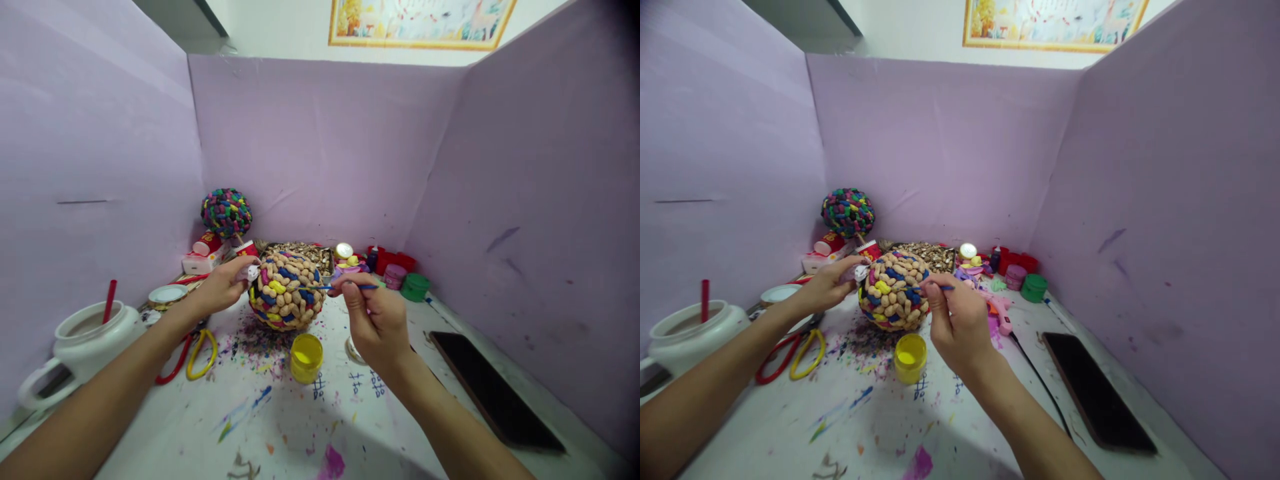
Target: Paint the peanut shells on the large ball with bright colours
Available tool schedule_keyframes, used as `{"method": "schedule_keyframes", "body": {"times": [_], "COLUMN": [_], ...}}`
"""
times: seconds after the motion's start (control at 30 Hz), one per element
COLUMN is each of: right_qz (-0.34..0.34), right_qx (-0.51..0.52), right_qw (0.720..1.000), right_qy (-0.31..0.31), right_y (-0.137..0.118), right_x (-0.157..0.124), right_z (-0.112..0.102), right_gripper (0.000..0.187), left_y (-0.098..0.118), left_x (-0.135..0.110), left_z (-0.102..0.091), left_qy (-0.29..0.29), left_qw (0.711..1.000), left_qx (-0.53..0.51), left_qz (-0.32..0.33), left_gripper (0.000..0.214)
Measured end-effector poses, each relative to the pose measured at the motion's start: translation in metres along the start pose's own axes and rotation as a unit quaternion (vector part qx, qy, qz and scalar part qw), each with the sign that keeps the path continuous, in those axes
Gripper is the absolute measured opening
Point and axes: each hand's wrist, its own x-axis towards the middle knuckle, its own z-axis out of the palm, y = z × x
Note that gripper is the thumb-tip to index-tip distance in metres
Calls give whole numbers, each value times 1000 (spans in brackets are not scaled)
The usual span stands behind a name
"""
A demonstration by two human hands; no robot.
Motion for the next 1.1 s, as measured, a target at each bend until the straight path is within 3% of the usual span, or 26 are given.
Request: {"method": "schedule_keyframes", "body": {"times": [0.37,0.63,0.87,1.1], "right_qz": [-41,-28,-63,-68], "right_qx": [4,-7,1,-18], "right_qw": [998,999,996,997], "right_qy": [-55,-21,-65,-42], "right_y": [-3,0,-3,-1], "right_x": [0,3,-1,1], "right_z": [4,-1,3,0], "right_gripper": [18,19,20,19], "left_y": [6,7,11,11], "left_x": [0,0,0,0], "left_z": [-2,1,0,0], "left_qy": [-4,8,10,7], "left_qw": [1000,1000,1000,1000], "left_qx": [2,-7,-6,2], "left_qz": [3,12,25,29], "left_gripper": [49,47,49,48]}}
